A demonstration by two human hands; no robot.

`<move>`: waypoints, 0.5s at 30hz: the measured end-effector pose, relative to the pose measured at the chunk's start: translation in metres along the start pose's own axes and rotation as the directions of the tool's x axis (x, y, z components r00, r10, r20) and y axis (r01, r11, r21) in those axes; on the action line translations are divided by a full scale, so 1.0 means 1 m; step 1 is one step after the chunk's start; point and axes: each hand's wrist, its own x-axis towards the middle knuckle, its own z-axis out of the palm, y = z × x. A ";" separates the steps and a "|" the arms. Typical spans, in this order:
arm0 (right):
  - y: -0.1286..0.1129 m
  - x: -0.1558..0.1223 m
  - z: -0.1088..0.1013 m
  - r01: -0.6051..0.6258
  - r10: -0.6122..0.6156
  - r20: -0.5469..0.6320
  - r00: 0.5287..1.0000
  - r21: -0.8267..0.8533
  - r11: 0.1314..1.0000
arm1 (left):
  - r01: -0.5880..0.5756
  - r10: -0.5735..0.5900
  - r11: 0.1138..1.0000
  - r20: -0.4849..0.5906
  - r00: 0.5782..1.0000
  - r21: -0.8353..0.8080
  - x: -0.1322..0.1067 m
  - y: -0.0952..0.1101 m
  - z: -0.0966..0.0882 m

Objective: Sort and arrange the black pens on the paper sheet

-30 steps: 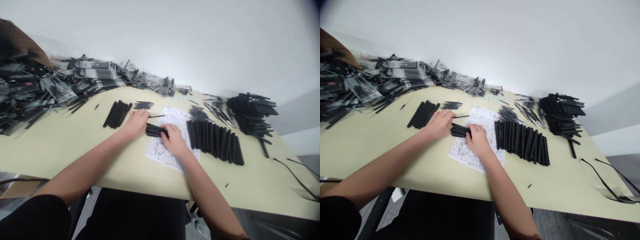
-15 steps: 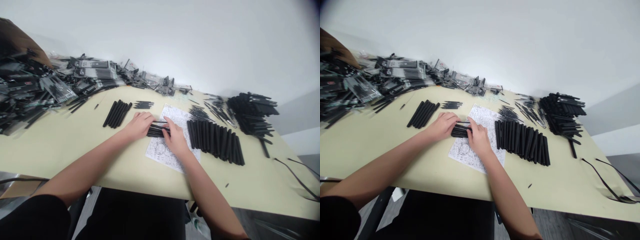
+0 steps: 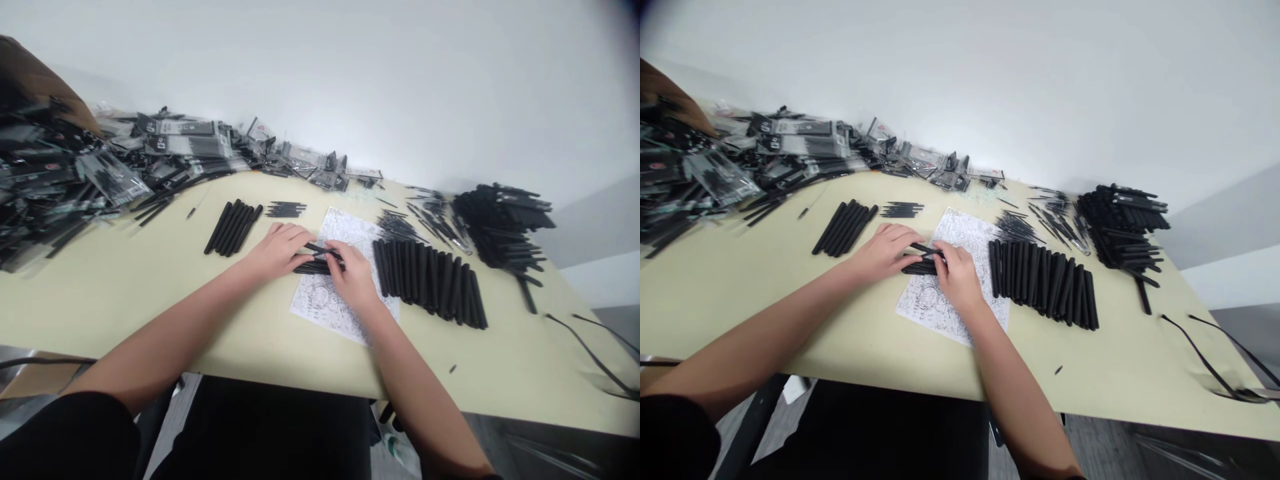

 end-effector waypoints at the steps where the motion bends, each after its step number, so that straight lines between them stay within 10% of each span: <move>1: 0.000 0.000 0.000 0.006 -0.006 -0.007 1.000 0.001 1.000 | -0.006 0.006 1.000 -0.001 1.000 -0.004 0.000 -0.001 -0.001; 15: -0.004 0.001 -0.005 0.008 -0.009 -0.027 1.000 -0.033 0.999 | -0.016 0.017 0.997 -0.015 1.000 0.073 0.001 0.001 -0.007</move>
